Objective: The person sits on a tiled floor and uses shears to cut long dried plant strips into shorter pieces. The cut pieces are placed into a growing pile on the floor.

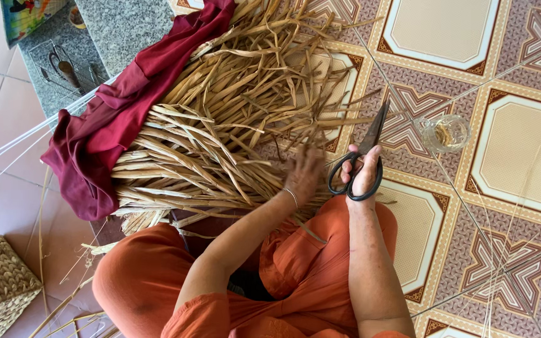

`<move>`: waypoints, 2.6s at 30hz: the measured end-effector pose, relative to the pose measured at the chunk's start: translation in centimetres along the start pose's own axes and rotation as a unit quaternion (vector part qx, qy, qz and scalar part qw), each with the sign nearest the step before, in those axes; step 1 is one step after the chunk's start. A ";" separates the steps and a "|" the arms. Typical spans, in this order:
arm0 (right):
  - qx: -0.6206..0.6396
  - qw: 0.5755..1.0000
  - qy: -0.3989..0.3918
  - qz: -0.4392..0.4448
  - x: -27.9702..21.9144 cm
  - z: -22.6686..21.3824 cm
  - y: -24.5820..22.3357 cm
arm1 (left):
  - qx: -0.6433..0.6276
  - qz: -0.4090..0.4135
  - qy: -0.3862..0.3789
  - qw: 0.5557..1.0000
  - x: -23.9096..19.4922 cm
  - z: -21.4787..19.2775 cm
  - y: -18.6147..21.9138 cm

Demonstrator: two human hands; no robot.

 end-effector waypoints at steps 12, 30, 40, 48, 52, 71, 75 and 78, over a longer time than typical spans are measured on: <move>0.037 0.998 0.022 -0.051 -0.1 -0.7 -1.2 | -0.024 -0.107 0.255 0.961 6.6 -2.3 -11.7; -0.218 0.967 -0.117 -0.063 -2.2 3.9 -0.4 | -0.500 -0.040 0.292 0.814 5.0 -4.8 -16.5; -0.431 0.855 -0.177 -0.227 -4.5 7.6 -2.1 | -0.498 -0.028 0.365 0.786 0.9 -9.1 -14.8; -0.490 0.839 -0.133 -0.196 -4.9 7.8 -2.1 | -0.319 0.057 0.442 0.836 -0.9 -12.8 -11.0; -0.519 0.831 -0.110 -0.168 -3.6 6.4 -0.3 | -0.293 0.064 0.382 0.874 0.1 -11.3 -9.8; -0.152 0.988 0.016 -0.019 -0.8 1.9 -0.1 | -0.058 -0.200 0.204 0.956 12.5 -6.8 -12.7; -0.129 0.991 0.012 -0.026 -0.7 1.5 -0.3 | -0.093 -0.204 0.163 0.961 14.1 -5.7 -12.8; -0.122 0.992 0.018 -0.033 -0.8 1.2 -0.4 | -0.246 -0.155 0.260 0.921 12.4 -6.5 -13.6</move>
Point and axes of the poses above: each hand's wrist, its own x-axis towards the middle knuckle, its own z-axis out of the palm, y = z × x, the point moved 10 cm from there along x, towards the middle knuckle, and after that the axes turned 4 degrees about z, right-handed, at the moved point
